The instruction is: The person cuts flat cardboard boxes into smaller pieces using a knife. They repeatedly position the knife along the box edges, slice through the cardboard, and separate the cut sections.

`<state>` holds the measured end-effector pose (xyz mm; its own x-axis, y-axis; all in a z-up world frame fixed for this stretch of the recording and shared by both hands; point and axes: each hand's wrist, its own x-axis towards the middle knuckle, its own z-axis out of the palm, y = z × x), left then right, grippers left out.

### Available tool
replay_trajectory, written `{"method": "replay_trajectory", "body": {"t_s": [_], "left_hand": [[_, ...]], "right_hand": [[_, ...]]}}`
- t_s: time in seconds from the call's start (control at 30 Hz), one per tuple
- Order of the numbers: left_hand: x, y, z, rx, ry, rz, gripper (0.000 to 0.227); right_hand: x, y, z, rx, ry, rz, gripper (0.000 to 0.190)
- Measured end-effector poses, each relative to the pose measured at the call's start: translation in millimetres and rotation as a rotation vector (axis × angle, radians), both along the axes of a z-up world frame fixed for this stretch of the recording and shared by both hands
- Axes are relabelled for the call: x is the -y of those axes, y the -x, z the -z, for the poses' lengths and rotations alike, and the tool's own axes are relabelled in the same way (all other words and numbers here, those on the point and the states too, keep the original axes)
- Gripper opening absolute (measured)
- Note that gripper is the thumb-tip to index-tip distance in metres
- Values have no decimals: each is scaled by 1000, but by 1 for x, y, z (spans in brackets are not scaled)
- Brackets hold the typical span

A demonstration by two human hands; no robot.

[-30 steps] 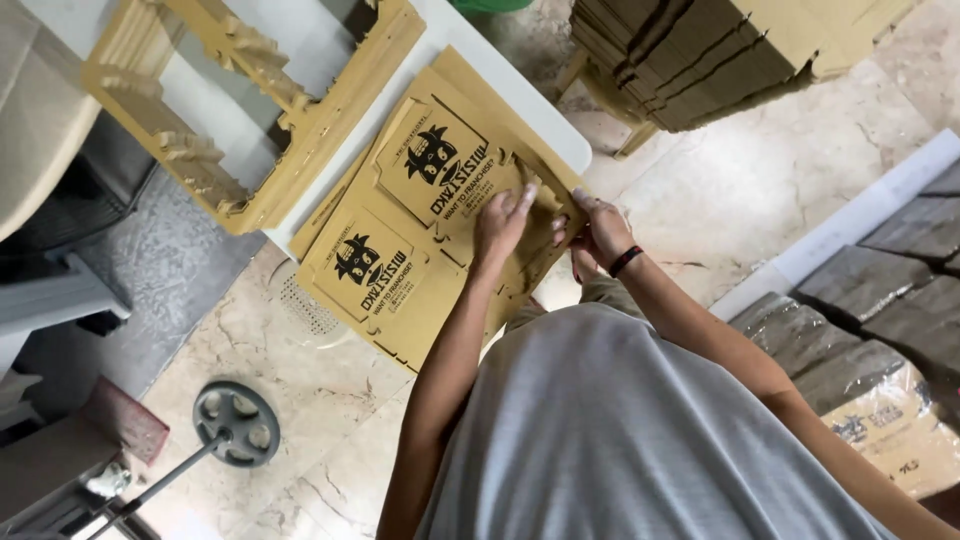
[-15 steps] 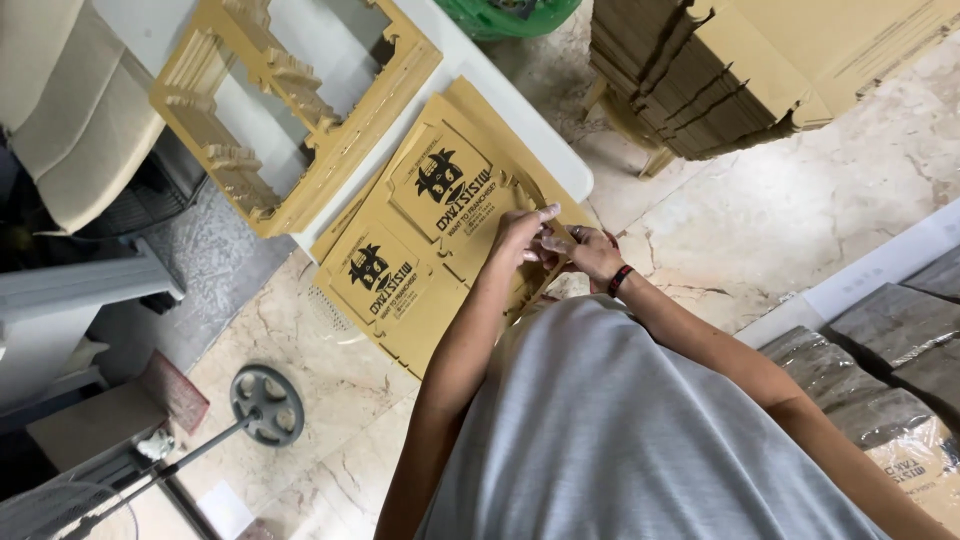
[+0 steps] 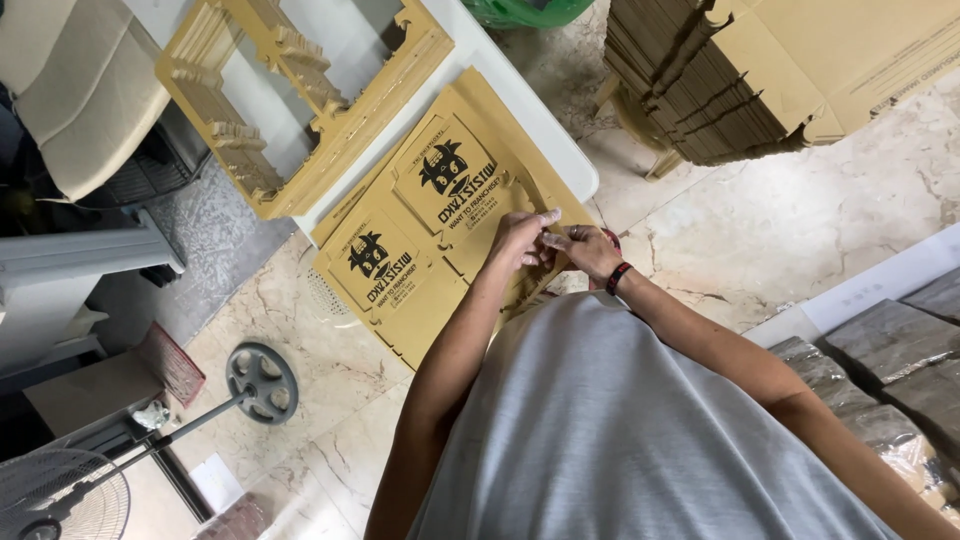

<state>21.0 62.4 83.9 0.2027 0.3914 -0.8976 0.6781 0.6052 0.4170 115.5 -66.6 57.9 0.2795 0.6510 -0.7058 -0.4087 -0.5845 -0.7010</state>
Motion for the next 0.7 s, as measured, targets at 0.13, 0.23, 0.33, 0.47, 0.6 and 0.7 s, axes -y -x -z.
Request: {"method": "replay_trajectory", "body": {"t_s": [0.13, 0.23, 0.33, 0.47, 0.6, 0.7], "left_hand": [[-3, 16, 28, -26, -7, -1, 71], [-6, 33, 59, -63, -81, 2, 66], [-4, 34, 21, -45, -174, -50, 49], [2, 47, -3, 52, -97, -139, 57], [7, 61, -15, 123, -72, -189, 48], [9, 80, 14, 183, -70, -218, 43]], "right_hand": [[-4, -4, -43, -85, -15, -18, 18], [-6, -4, -73, -32, -42, -109, 27], [-12, -8, -101, -14, 32, -106, 46], [-5, -6, -62, -160, -64, -26, 27], [-7, -10, -78, -255, -99, -45, 33], [-7, 0, -35, -276, -155, 6, 29]]}}
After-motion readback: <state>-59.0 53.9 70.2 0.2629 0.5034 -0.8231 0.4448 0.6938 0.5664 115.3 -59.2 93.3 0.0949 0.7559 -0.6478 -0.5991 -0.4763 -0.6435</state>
